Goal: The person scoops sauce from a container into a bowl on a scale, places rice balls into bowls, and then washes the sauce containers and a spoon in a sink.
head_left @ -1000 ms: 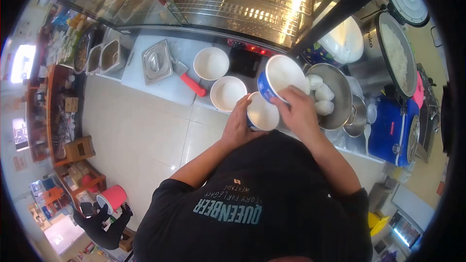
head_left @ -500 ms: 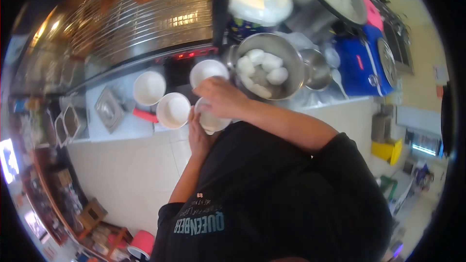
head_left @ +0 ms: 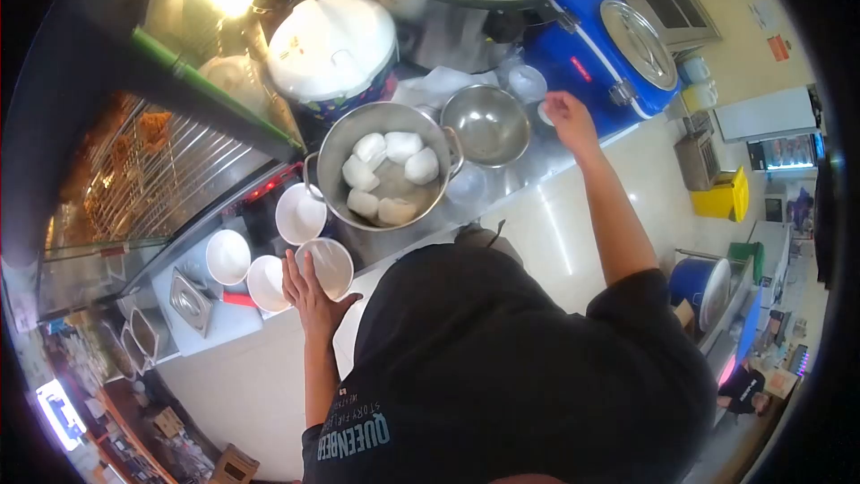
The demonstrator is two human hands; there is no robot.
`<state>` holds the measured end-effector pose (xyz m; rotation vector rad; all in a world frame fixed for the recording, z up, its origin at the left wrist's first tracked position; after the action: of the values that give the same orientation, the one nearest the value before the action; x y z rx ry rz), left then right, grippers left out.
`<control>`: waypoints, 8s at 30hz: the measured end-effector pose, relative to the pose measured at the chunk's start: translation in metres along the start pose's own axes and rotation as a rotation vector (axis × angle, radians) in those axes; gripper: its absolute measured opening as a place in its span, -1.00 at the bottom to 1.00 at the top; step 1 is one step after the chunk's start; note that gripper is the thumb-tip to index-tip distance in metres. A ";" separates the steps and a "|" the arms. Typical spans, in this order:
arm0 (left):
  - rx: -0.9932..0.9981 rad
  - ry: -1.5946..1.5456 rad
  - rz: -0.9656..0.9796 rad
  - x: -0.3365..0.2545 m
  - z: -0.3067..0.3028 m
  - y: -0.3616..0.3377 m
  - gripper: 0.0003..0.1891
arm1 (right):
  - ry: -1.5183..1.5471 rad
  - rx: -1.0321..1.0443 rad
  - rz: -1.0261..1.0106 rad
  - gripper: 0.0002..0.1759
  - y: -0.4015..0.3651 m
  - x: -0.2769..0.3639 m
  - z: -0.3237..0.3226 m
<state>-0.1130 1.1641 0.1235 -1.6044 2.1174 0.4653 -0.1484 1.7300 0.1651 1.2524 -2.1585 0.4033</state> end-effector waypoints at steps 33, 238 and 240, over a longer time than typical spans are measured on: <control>-0.679 -1.586 -0.925 0.050 0.116 -0.095 -0.26 | -0.443 -0.151 -0.146 -0.70 0.048 -0.060 -0.015; -0.141 -1.660 -0.541 0.877 -0.364 -0.262 -0.82 | 0.343 0.707 -0.462 -0.81 -0.656 0.930 0.803; -0.143 -1.671 -0.545 0.877 -0.364 -0.262 -0.82 | 0.375 0.690 -0.397 -0.80 -0.644 0.936 0.797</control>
<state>-0.1142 0.1926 -0.0365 -0.9837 0.3933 1.1717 -0.2191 0.3440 0.1209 1.7505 -1.4389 1.1651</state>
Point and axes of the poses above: each hand's wrist, its own y-axis towards the middle knuckle, its own z-axis out of the palm, x = y × z, the point moved 7 cm from there along y, towards the middle knuckle, and after that the axes turned 8 degrees about -y, right-handed, at the moved point
